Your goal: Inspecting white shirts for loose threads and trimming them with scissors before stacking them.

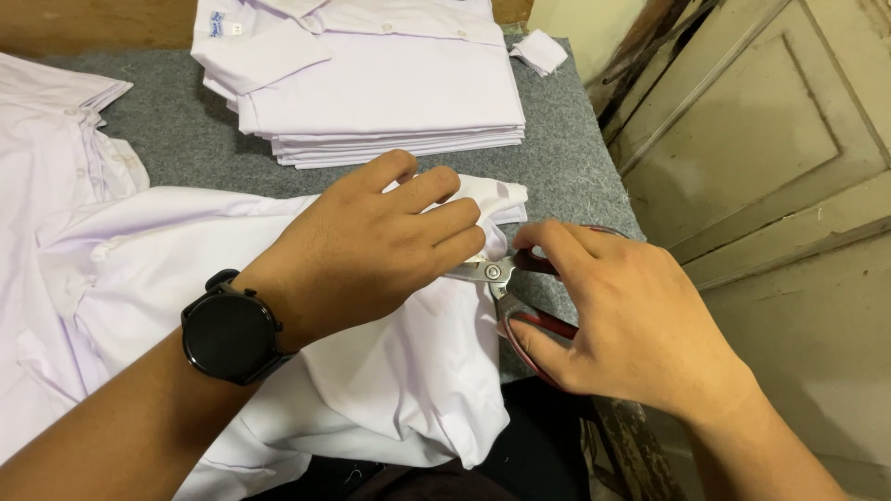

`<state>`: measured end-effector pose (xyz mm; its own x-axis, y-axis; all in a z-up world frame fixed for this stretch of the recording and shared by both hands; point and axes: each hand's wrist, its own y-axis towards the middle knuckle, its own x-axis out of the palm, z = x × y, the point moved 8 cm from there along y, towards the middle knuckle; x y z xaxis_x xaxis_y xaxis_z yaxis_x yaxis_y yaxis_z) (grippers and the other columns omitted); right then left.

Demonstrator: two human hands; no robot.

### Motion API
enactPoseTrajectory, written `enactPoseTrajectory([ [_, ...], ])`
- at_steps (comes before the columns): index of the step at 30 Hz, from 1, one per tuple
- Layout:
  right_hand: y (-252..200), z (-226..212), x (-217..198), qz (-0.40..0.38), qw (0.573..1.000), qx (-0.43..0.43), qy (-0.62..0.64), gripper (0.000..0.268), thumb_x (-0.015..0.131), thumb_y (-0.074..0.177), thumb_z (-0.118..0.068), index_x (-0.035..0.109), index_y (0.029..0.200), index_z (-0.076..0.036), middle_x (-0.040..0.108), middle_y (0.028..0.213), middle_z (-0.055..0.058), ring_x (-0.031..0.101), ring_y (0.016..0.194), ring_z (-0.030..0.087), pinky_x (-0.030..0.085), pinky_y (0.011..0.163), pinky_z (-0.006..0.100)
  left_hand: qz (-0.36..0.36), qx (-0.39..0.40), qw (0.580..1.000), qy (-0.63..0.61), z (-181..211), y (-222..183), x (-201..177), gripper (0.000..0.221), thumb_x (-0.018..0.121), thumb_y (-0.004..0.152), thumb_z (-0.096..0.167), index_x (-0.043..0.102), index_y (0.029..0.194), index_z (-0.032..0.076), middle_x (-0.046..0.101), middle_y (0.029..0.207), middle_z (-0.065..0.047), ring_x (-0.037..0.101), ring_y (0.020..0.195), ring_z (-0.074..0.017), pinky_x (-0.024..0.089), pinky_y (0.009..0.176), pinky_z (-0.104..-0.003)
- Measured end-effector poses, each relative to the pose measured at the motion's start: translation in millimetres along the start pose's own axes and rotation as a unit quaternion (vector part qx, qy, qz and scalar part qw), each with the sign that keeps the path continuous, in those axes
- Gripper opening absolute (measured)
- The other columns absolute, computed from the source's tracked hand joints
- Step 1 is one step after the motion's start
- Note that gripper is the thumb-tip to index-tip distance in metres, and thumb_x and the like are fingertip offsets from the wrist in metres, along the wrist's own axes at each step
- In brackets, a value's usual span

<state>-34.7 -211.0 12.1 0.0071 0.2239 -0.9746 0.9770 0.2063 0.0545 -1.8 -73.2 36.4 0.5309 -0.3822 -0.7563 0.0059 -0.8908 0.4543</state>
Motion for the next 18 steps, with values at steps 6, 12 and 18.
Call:
enactPoseTrajectory([
  [6,3.1,0.0,-1.3,0.003,1.0,0.011,-0.012,0.056,0.074,0.074,-0.046,0.057,0.119,-0.018,0.071,0.089,-0.002,0.066,0.072,0.029,0.051,0.056,0.046,0.01,0.011,1.0,-0.002,1.0,1.4,-4.4,0.024,0.054,0.096,-0.002,0.055,0.085,0.019,0.053,0.085,0.003,0.055,0.092,-0.0215,0.046,0.083,-0.033],
  [12,4.8,-1.7,4.2,-0.005,0.999,-0.009,-0.035,0.055,0.075,0.08,-0.045,0.053,0.122,-0.017,0.069,0.082,0.002,0.066,0.072,0.032,0.051,0.055,0.048,0.013,0.004,1.0,0.011,0.5,2.4,-7.1,0.025,0.053,0.096,-0.002,0.056,0.085,0.02,0.051,0.082,0.004,0.053,0.086,-0.0199,0.047,0.082,-0.033],
  [18,0.7,-7.1,3.3,-0.001,0.999,-0.016,-0.04,0.056,0.075,0.076,-0.048,0.054,0.118,-0.017,0.07,0.083,0.003,0.066,0.075,0.033,0.051,0.053,0.049,0.009,-0.008,1.0,0.006,-0.3,1.2,-5.9,0.027,0.052,0.097,-0.002,0.052,0.082,0.02,0.049,0.079,0.004,0.052,0.083,-0.0207,0.044,0.08,-0.034],
])
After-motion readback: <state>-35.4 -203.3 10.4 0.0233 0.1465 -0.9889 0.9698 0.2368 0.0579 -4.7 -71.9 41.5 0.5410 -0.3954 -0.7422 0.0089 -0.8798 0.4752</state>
